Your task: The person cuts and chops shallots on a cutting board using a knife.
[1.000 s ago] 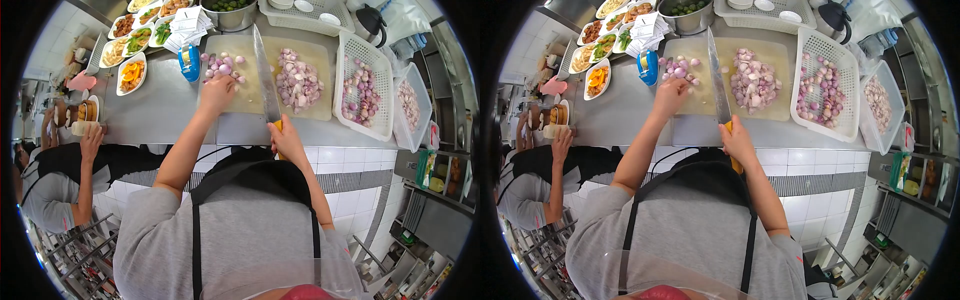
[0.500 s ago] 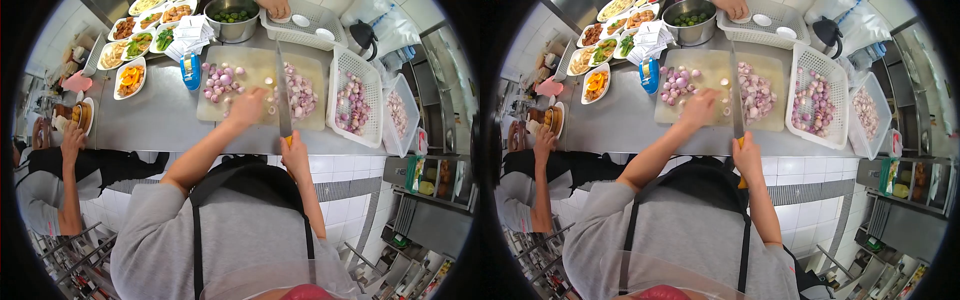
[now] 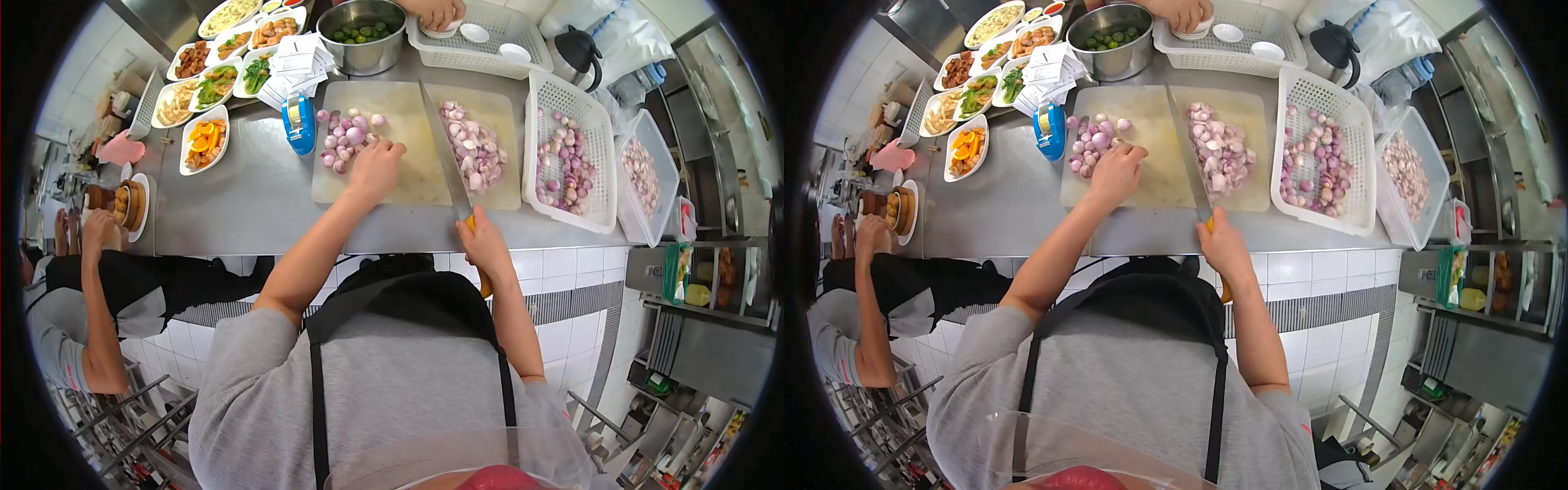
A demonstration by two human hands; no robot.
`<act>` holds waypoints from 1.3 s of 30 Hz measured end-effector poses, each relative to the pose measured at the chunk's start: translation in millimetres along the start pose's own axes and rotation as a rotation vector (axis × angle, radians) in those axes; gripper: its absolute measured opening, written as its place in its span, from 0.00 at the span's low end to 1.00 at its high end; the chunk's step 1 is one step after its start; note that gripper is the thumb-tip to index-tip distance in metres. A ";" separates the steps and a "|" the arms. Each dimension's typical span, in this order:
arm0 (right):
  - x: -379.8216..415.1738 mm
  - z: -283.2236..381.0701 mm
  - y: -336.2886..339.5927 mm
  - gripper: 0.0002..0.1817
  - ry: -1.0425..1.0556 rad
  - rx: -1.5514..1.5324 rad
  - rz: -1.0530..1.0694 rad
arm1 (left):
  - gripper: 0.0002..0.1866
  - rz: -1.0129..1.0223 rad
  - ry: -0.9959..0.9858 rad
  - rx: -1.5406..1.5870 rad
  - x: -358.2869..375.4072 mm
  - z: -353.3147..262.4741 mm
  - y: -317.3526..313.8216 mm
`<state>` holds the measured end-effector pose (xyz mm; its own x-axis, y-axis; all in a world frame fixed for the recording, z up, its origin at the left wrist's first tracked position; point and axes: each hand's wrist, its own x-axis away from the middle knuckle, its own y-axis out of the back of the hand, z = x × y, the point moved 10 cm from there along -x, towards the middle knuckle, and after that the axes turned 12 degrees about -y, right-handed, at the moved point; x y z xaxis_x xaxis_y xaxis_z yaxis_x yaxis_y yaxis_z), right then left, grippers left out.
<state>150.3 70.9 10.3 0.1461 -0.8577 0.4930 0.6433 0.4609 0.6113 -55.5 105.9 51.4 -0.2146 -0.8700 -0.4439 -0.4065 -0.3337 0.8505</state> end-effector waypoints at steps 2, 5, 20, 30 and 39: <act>3.7 1.0 -2.5 0.18 0.045 0.066 -0.029 | 0.10 0.021 0.006 0.093 -1.7 -13.6 -2.6; 12.8 19.6 -12.5 0.17 0.113 0.113 -0.032 | 0.11 0.016 0.020 0.238 0.5 -34.2 -8.3; 14.4 51.5 -16.9 0.17 0.078 0.380 0.095 | 0.05 -0.208 0.344 0.624 30.8 -15.7 -26.9; 2.5 45.9 -29.3 0.17 0.030 0.320 0.112 | 0.07 -0.109 0.323 0.560 27.9 -16.3 -29.2; 0.7 48.5 -35.4 0.16 0.115 0.353 0.043 | 0.07 -0.222 0.297 0.630 31.7 -13.4 -32.0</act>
<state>91.2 65.0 19.0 0.2633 -0.8468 0.4622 0.3394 0.5298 0.7773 -37.4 84.2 13.8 0.1454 -0.8977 -0.4159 -0.8657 -0.3189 0.3859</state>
